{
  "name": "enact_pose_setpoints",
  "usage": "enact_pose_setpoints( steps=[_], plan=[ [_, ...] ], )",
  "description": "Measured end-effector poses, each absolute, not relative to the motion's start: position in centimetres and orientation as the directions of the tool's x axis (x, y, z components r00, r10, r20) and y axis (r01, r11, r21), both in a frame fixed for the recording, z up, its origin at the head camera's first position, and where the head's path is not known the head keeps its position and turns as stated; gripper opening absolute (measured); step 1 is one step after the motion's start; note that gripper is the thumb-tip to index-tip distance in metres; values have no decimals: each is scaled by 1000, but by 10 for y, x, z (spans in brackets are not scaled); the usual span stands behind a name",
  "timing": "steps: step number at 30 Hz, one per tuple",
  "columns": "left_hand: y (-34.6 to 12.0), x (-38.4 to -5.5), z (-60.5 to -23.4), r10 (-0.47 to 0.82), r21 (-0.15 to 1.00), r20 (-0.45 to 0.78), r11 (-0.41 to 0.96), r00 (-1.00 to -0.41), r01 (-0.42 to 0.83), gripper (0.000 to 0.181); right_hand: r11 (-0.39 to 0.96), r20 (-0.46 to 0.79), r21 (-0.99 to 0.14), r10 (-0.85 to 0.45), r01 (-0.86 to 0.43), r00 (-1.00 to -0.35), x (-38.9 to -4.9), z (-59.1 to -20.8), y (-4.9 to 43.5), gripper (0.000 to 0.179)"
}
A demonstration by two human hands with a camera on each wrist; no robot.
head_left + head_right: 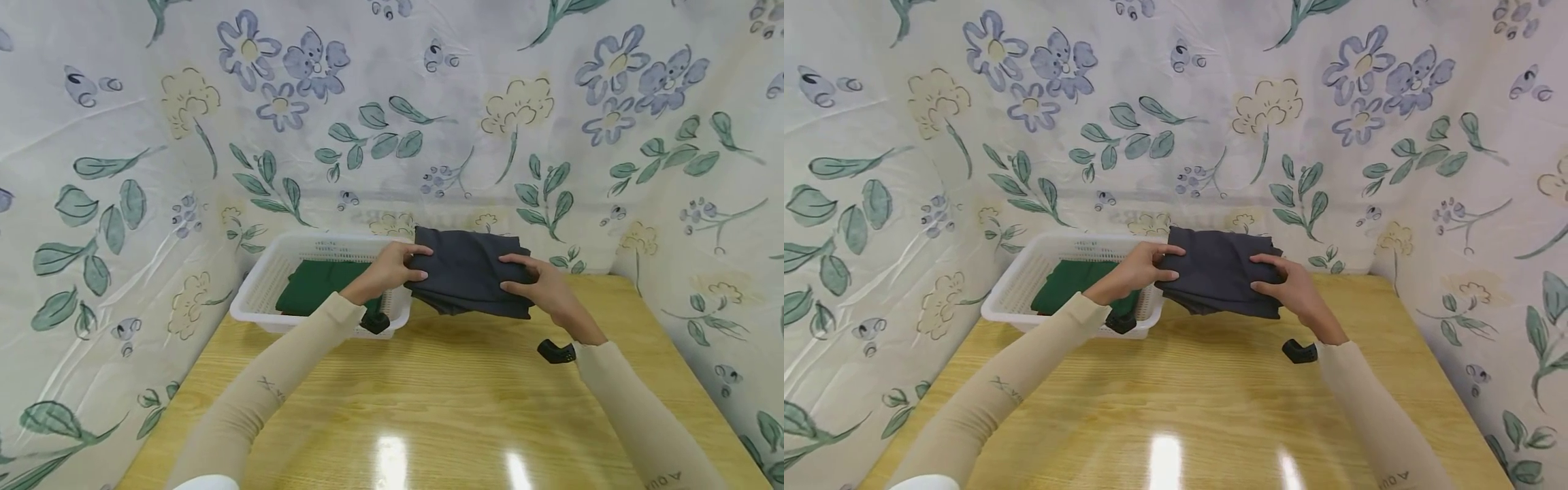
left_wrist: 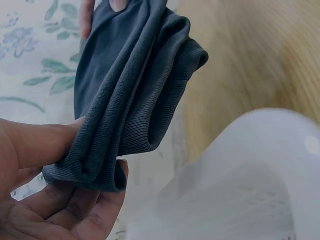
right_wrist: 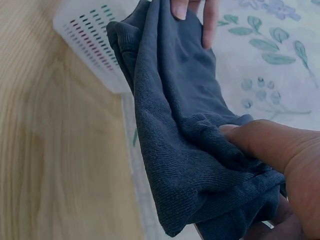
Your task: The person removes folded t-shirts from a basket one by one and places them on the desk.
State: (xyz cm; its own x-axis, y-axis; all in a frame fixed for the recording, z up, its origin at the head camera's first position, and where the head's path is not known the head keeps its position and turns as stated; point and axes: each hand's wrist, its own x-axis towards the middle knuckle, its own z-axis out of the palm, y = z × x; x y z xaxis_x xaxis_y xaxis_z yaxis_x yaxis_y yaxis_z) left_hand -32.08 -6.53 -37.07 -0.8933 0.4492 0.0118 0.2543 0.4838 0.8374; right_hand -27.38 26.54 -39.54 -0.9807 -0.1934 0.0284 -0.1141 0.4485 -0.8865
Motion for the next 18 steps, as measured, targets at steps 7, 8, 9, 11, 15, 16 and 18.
enact_pose_setpoints(
  steps=[7,8,9,11,15,16,18],
  plan=[
    [-51,-321,-381,470,771,16,556,-882,311,51,456,4,-885,-187,-90,-982,-274,-405,279,57],
    [-49,-321,-383,469,764,18,563,-883,315,51,460,2,-883,-187,-90,-982,-274,-407,280,57],
    [-48,-321,-384,471,761,19,565,-882,318,50,466,2,-880,-187,-91,-982,-274,-408,281,58],
    [-45,-320,-386,473,749,18,577,-881,325,51,484,7,-870,-184,-97,-983,-275,-412,283,58],
    [-41,-320,-390,488,726,6,598,-873,339,52,493,10,-864,-179,-99,-984,-276,-419,287,58],
    [-40,-319,-390,491,723,-4,603,-871,337,53,492,9,-865,-178,-97,-984,-276,-421,288,58],
    [-38,-320,-393,494,712,-8,614,-869,342,53,487,3,-869,-174,-89,-985,-278,-426,289,58]
  ],
)
